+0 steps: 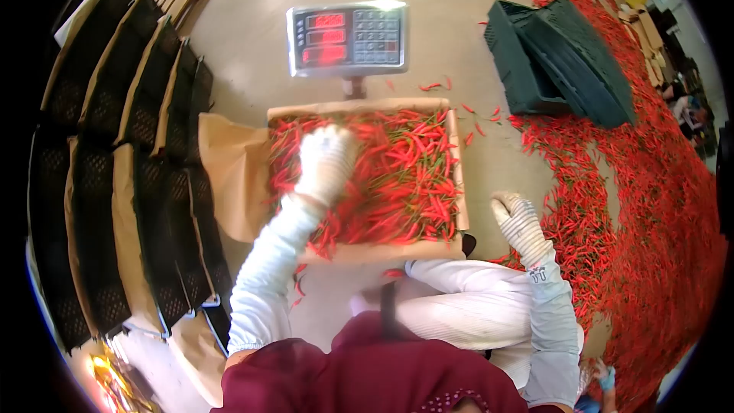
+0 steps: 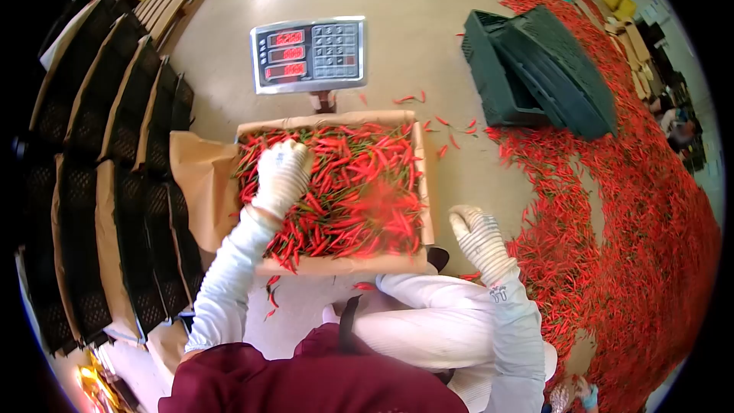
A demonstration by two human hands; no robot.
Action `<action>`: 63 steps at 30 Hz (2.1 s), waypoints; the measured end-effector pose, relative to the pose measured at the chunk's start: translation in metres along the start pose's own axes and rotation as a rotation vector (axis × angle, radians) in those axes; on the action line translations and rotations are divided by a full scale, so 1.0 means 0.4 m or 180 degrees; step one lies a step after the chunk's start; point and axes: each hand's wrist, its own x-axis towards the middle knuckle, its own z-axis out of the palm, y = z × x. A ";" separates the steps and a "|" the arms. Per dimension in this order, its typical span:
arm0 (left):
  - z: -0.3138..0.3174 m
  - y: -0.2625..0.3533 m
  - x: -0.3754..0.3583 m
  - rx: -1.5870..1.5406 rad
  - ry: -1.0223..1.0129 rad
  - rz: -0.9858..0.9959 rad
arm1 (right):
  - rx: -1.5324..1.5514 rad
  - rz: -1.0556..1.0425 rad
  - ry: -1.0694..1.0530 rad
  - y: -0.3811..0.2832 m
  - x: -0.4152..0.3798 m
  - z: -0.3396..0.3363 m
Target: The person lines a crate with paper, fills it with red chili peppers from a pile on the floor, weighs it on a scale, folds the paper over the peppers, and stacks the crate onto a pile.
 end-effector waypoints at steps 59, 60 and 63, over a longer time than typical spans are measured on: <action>-0.033 -0.186 -0.159 0.0905 -0.0286 -0.1267 | 0.0951 0.0218 -0.1435 -0.127 -0.066 0.080; -0.056 -0.162 -0.167 0.0698 0.0018 -0.1110 | 0.1119 0.0257 -0.1419 -0.114 -0.065 0.090; -0.084 -0.043 -0.199 -0.0828 0.0621 -0.0530 | 0.1712 0.0567 -0.1301 -0.146 -0.062 0.089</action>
